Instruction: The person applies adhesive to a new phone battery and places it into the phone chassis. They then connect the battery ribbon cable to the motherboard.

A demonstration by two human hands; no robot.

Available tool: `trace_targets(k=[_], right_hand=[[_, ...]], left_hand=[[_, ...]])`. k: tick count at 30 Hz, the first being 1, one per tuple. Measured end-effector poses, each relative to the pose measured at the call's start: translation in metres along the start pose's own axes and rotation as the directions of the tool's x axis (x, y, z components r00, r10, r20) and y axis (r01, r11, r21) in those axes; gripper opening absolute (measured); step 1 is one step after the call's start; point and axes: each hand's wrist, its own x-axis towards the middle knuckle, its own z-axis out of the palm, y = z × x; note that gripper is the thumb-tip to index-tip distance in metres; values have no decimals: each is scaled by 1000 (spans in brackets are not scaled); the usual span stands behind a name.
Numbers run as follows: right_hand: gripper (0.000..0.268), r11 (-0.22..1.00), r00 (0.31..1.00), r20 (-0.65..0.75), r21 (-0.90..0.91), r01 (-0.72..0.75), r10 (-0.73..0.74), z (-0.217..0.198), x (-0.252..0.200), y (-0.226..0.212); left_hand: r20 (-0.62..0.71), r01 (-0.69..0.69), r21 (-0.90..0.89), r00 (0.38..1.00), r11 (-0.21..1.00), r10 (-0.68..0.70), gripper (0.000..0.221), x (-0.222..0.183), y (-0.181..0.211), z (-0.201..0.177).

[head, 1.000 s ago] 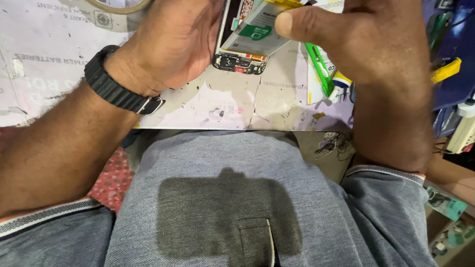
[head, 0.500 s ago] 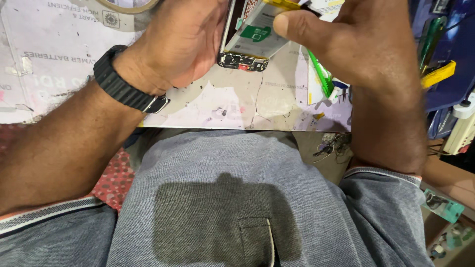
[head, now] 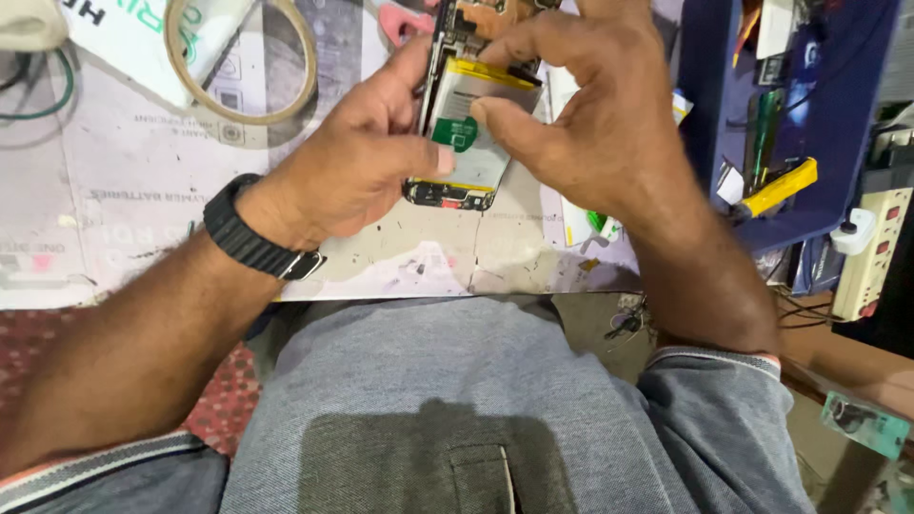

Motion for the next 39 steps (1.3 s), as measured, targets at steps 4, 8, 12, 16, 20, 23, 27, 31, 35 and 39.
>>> trace_targets(k=[4,8,12,16,20,23,27,31,35,39], right_hand=[[39,995,995,-37,-44,90,-91,-4,0,-2],[46,998,989,-136,35,60,-55,-15,-12,-4],[50,867,954,-240,497,-40,182,-5,-34,2],[41,644,909,-177,755,-120,377,15,-61,12],[31,249,921,-12,964,-93,389,19,-75,28],[30,7,939,88,995,-95,332,25,-79,37],[26,-134,957,162,982,-132,240,31,-77,43],[25,-136,946,197,977,-166,258,34,-73,46],[20,94,943,67,990,-103,326,42,-71,48],[17,587,909,-170,804,-95,381,43,-72,41]], left_hand=[[-53,50,-17,997,999,-51,84,-1,2,3],[-53,36,-6,998,999,-36,86,2,4,5],[-18,2,60,1000,998,-1,81,2,4,8],[-59,15,115,998,993,-8,82,-2,3,12],[-58,35,149,998,988,-27,80,-4,7,11],[-83,34,156,996,987,-21,81,-4,5,11],[-99,31,139,995,990,-17,80,-4,6,10],[-111,45,155,993,987,-28,77,-4,7,8],[-101,42,249,995,968,-17,80,-3,6,9],[-109,43,292,994,955,-11,81,-2,7,12]])
